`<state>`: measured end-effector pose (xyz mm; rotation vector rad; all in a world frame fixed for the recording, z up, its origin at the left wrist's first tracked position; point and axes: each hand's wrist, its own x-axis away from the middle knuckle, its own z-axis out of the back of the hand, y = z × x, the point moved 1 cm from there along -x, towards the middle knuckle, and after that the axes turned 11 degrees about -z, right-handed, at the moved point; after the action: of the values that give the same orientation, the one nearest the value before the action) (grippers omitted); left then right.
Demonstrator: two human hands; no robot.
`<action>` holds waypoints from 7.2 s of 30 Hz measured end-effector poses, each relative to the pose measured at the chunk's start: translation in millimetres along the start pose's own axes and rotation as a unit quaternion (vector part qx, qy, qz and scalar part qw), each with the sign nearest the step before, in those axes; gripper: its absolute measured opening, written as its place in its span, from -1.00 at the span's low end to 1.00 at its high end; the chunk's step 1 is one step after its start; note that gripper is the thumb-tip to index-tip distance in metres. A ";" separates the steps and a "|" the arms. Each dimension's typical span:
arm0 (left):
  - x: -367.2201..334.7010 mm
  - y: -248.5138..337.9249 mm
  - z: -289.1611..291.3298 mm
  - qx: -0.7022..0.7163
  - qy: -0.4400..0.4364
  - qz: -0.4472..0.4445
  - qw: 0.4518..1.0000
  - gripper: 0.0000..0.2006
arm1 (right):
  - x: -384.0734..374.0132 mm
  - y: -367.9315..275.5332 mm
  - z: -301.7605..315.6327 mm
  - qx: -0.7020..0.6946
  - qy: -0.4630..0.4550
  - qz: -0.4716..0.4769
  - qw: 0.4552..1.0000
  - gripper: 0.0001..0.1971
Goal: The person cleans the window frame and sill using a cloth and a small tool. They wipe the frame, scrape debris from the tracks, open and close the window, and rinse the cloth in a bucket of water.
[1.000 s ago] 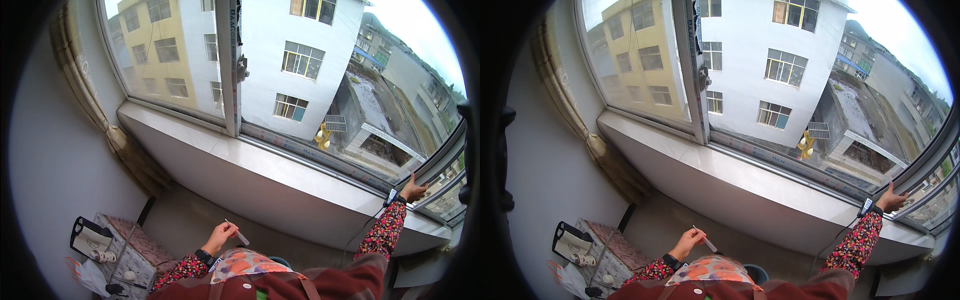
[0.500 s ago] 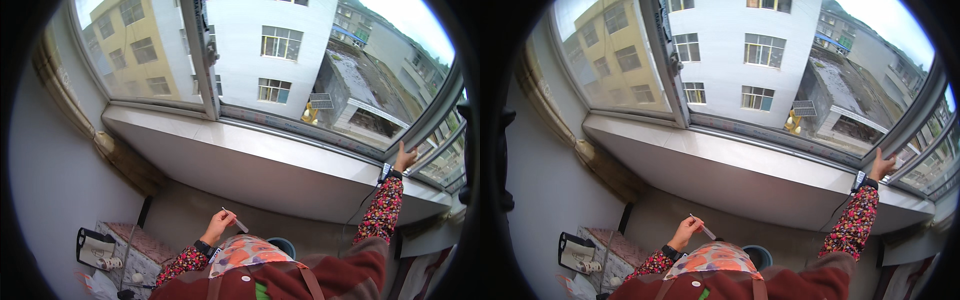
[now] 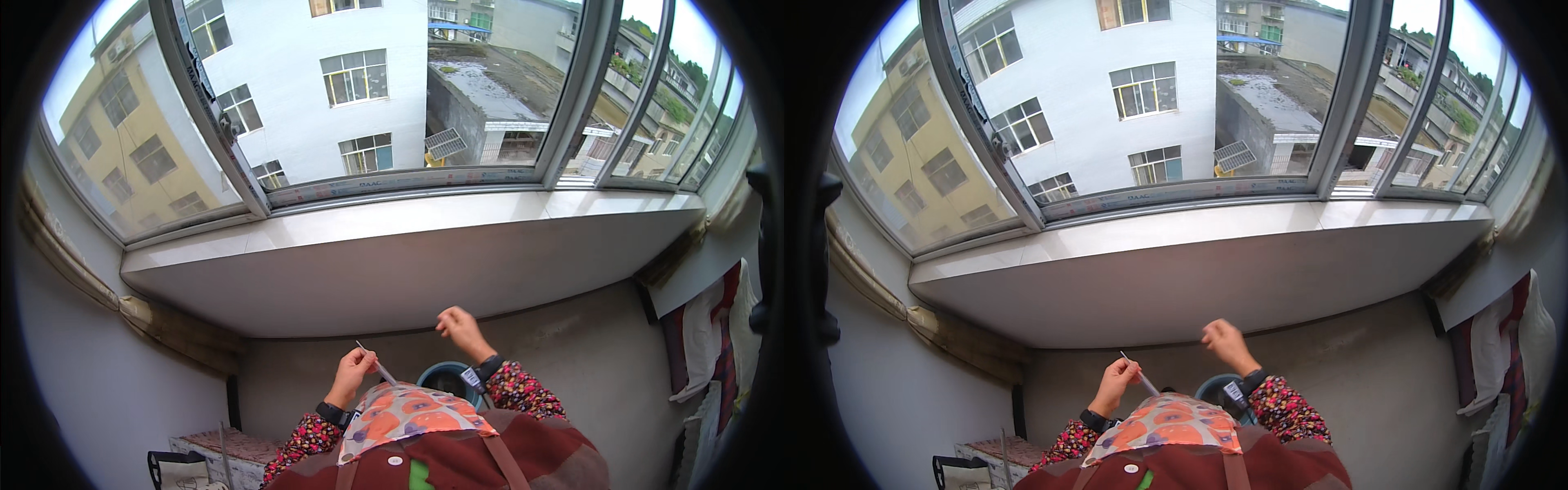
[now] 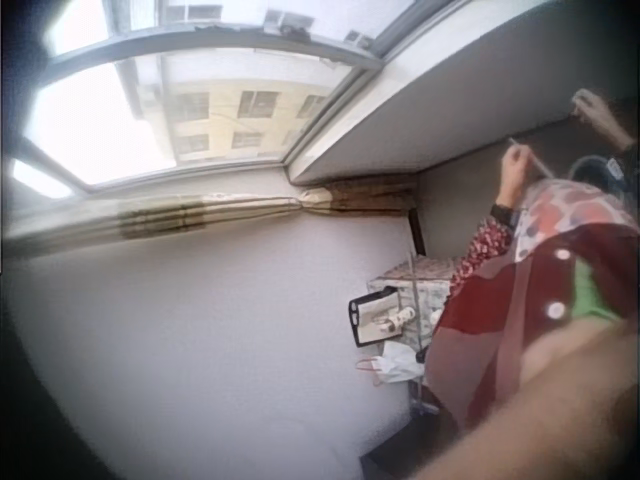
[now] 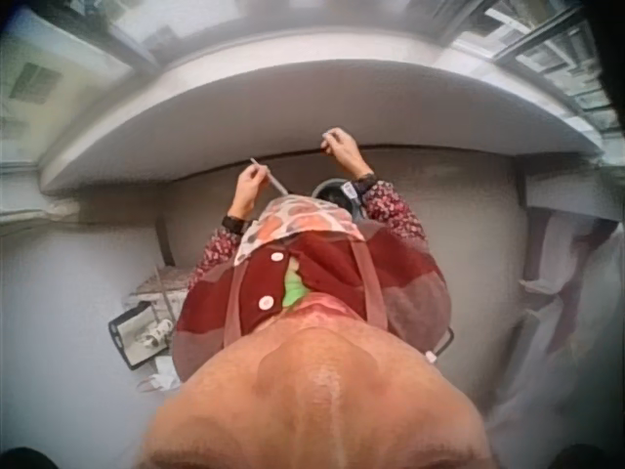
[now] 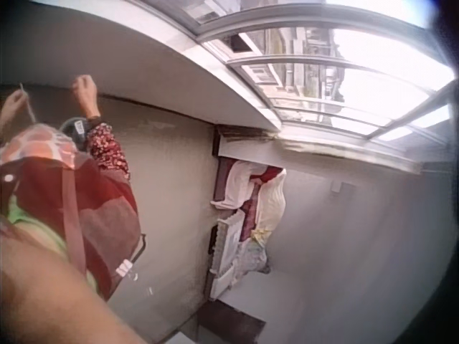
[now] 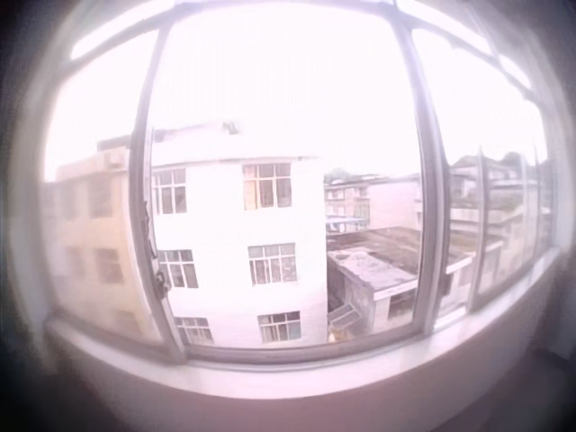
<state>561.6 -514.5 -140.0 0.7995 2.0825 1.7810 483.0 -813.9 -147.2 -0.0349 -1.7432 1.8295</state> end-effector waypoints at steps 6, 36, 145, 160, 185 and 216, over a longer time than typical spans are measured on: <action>21.6 1.1 -31.9 -0.025 -0.024 -0.030 0.999 -0.81 | 72.8 -2.1 -69.5 0.140 -0.268 0.051 0.952 -0.60; 154.0 8.7 161.4 -0.070 0.095 -0.032 0.992 -0.78 | 68.7 -41.7 -185.2 0.158 0.096 0.171 0.968 -0.71; -126.3 302.3 786.0 -0.142 0.516 -0.374 0.757 -0.74 | -169.9 -336.7 -432.7 0.135 0.493 0.394 0.764 -0.68; -134.0 297.2 760.0 -0.187 0.427 -0.383 0.798 -0.56 | -187.6 -266.8 -165.0 0.200 0.699 0.183 0.662 -0.42; -256.0 278.0 521.9 -0.079 -0.098 -0.322 0.938 -0.29 | -93.2 -165.0 -241.7 0.040 0.676 0.193 0.710 -0.74; -289.5 252.4 353.0 -0.093 -0.196 -0.381 0.899 -0.05 | -16.7 -129.8 -258.7 0.075 0.624 0.169 0.759 -0.77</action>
<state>1045.0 -373.6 -3.6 0.1938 1.5962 1.2255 656.1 -594.6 -69.8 -1.2673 -0.6131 1.4741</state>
